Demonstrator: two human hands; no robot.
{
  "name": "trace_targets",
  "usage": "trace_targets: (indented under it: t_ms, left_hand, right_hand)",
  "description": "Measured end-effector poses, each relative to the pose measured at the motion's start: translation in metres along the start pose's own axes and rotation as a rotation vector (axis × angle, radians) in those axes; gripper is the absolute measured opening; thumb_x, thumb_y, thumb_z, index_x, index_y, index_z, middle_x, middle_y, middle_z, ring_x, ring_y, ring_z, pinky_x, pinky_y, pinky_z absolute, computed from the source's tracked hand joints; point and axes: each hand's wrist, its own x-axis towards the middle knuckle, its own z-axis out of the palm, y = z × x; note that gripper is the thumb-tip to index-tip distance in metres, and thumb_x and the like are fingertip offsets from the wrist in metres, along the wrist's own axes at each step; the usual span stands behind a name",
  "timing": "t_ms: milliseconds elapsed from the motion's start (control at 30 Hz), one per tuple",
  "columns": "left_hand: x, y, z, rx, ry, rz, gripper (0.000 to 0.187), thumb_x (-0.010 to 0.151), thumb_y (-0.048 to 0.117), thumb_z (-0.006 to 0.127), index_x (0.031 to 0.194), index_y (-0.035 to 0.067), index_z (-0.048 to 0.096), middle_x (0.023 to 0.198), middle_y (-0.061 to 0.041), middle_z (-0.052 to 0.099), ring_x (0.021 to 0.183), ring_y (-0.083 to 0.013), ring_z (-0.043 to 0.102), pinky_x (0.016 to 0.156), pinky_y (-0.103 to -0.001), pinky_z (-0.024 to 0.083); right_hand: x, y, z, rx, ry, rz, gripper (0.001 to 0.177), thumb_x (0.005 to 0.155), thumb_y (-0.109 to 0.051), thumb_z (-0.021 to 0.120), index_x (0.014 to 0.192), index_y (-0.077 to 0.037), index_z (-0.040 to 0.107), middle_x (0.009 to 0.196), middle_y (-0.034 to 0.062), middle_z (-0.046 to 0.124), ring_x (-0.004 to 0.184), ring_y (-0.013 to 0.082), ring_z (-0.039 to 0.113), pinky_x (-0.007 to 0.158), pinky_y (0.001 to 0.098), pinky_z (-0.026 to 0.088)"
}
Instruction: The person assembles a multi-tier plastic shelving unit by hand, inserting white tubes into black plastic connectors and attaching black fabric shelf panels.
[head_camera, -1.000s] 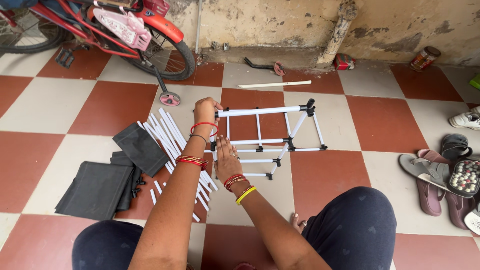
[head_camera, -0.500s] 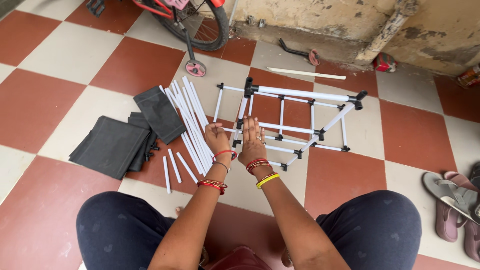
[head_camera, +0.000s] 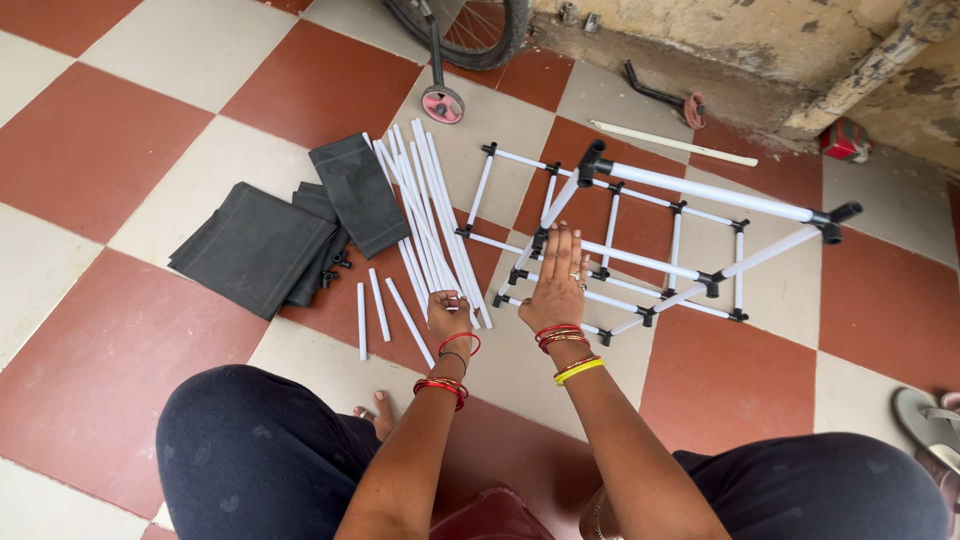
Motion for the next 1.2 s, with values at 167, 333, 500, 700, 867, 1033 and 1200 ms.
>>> trace_targets:
  t_ms: [167, 333, 500, 700, 867, 1033, 1200]
  left_hand:
    - [0.03, -0.04, -0.016, 0.144, 0.11, 0.039, 0.02, 0.084, 0.0, 0.074, 0.099, 0.004, 0.062, 0.081, -0.005, 0.063, 0.072, -0.0165, 0.063, 0.063, -0.035, 0.053]
    - [0.062, -0.074, -0.036, 0.142, 0.218, 0.017, 0.02, 0.086, -0.003, 0.07, 0.1, 0.003, 0.059, 0.081, -0.008, 0.061, 0.074, -0.0189, 0.062, 0.069, -0.034, 0.055]
    - [0.073, -0.07, -0.071, 0.319, 0.265, -0.073, 0.019, 0.086, -0.005, 0.068, 0.098, 0.008, 0.062, 0.095, -0.005, 0.064, 0.083, -0.0178, 0.065, 0.075, -0.034, 0.056]
    - [0.079, -0.067, -0.091, 0.506, 0.195, -0.059, 0.014, 0.09, 0.002, 0.07, 0.098, 0.008, 0.06, 0.106, -0.006, 0.062, 0.087, -0.0244, 0.067, 0.073, -0.038, 0.057]
    - [0.093, -0.087, -0.105, 0.614, 0.167, -0.032, 0.021, 0.088, 0.005, 0.074, 0.101, 0.006, 0.058, 0.106, -0.009, 0.063, 0.089, -0.0308, 0.067, 0.077, -0.043, 0.055]
    - [0.096, -0.099, -0.107, 0.695, 0.177, -0.116, 0.031, 0.085, 0.012, 0.08, 0.101, 0.002, 0.056, 0.11, -0.011, 0.062, 0.093, -0.0337, 0.067, 0.077, -0.045, 0.056]
    - [0.098, -0.11, -0.097, 0.78, 0.166, -0.196, 0.037, 0.087, 0.018, 0.08, 0.108, 0.0, 0.055, 0.114, -0.013, 0.061, 0.101, -0.0343, 0.067, 0.082, -0.043, 0.059]
  right_hand:
    - [0.0, 0.001, 0.01, 0.027, 0.041, -0.006, 0.121, 0.059, -0.008, 0.077, 0.157, 0.003, 0.007, 0.164, 0.0164, 0.015, 0.157, 0.0358, 0.006, 0.128, 0.0478, 0.011]
    - [0.002, 0.009, 0.027, 0.023, 0.116, -0.043, 0.114, 0.06, -0.002, 0.072, 0.157, 0.006, 0.011, 0.162, 0.022, 0.019, 0.156, 0.0401, 0.01, 0.128, 0.0508, 0.011]
    - [0.006, 0.015, 0.042, 0.057, 0.197, -0.052, 0.108, 0.063, 0.002, 0.069, 0.156, 0.01, 0.015, 0.159, 0.0256, 0.021, 0.154, 0.0467, 0.011, 0.128, 0.051, 0.021]
    - [0.013, 0.022, 0.052, 0.082, 0.251, -0.061, 0.099, 0.066, 0.008, 0.062, 0.155, 0.01, 0.017, 0.158, 0.0253, 0.023, 0.154, 0.0514, 0.014, 0.117, 0.0479, 0.045]
    - [0.011, 0.025, 0.061, 0.047, 0.291, -0.081, 0.096, 0.07, 0.01, 0.062, 0.154, 0.01, 0.017, 0.158, 0.0253, 0.022, 0.154, 0.0518, 0.015, 0.118, 0.0499, 0.046]
    - [0.009, 0.024, 0.068, 0.005, 0.312, -0.063, 0.095, 0.07, 0.01, 0.061, 0.153, 0.01, 0.016, 0.155, 0.0257, 0.023, 0.154, 0.0519, 0.015, 0.122, 0.0518, 0.044]
    - [0.007, 0.024, 0.067, 0.034, 0.306, -0.074, 0.095, 0.072, 0.007, 0.065, 0.152, 0.012, 0.015, 0.154, 0.0294, 0.022, 0.153, 0.0541, 0.013, 0.123, 0.0537, 0.04]
